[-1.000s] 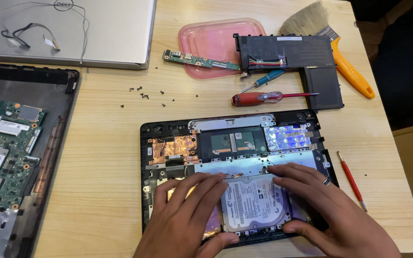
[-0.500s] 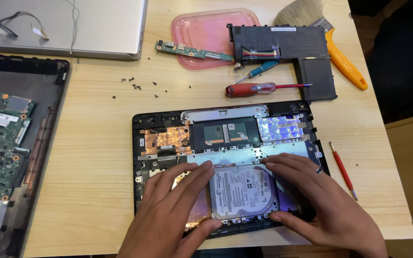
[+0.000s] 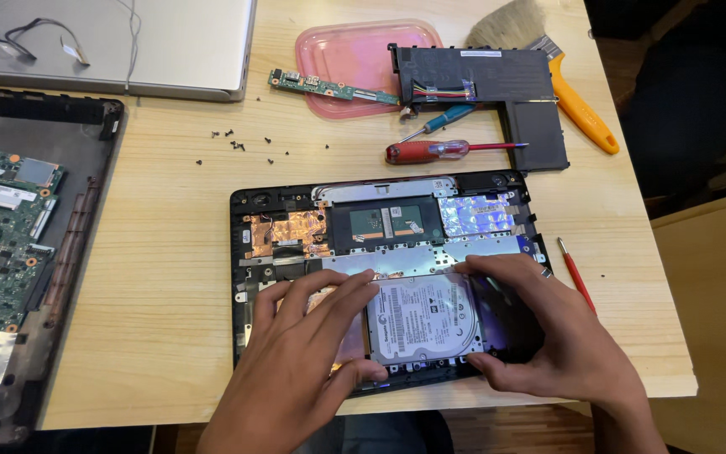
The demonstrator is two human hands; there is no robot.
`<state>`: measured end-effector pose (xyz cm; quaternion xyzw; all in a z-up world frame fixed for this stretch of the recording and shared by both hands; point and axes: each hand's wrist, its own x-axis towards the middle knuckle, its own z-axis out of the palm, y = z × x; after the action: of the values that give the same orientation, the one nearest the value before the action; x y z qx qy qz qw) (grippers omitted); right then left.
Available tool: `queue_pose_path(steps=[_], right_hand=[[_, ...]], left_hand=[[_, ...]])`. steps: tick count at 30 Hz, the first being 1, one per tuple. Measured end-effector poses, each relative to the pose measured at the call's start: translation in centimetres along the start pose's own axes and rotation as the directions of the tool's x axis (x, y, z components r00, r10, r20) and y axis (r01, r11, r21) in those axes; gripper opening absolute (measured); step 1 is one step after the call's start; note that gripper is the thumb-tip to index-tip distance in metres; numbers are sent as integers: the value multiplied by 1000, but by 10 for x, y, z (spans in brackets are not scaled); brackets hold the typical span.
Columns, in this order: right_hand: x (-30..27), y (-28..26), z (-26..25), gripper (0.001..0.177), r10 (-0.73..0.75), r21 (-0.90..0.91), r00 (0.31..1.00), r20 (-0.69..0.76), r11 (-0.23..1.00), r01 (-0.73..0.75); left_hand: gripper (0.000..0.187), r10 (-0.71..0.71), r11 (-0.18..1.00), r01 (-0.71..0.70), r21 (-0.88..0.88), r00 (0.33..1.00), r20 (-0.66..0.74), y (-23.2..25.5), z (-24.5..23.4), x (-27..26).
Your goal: The person uses a screwdriver to remove screws from the internal chassis of a disassembled laptop. They then remove the hard drive and motherboard, place them on the table, and subsequently reposition the motherboard back into the laptop chassis.
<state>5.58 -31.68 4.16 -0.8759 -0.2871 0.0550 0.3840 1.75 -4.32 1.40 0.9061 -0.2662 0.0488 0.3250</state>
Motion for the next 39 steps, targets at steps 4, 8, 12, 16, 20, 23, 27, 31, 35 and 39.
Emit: queue_pose_path(steps=[4,8,12,16,20,23,27,31,35,39], right_hand=[[-4,3,3,73,-47,38,996,-73,998,50],[-3,1,1,74,-13,20,998,-67,1000,14],[0,0,1,72,38,-35,999,-9,999,-38],[-1,1,0,74,22,-52,1000,2,998,-22],[-1,1,-1,71,-11,-36,1000,24,999,12],[-2,2,-1,73,-1,-45,1000,18,999,1],[-4,5,0,73,-13,-50,1000,12,999,14],[-3,6,0,73,-35,-62,999,23,997,37],[-1,2,-2,70,-15,-68,999,47,998,18],[-1,-1,-2,66,-37,-42,997,64,998,40]], left_hand=[[52,46,998,-46,42,999,-6,4,-3,2],[51,27,999,-27,-33,1000,4,4,0,3],[51,4,1000,-4,2,1000,14,4,3,3],[53,-4,1000,3,13,1000,16,6,0,4],[54,4,1000,-4,-12,1000,0,7,-1,5],[55,3,1000,-3,1,1000,-9,7,0,6],[56,14,999,-13,39,999,-32,6,2,6],[56,13,998,-11,56,999,-31,8,2,7],[54,14,997,-12,73,1000,-25,9,1,7],[57,3,998,-2,61,1000,-19,8,1,7]])
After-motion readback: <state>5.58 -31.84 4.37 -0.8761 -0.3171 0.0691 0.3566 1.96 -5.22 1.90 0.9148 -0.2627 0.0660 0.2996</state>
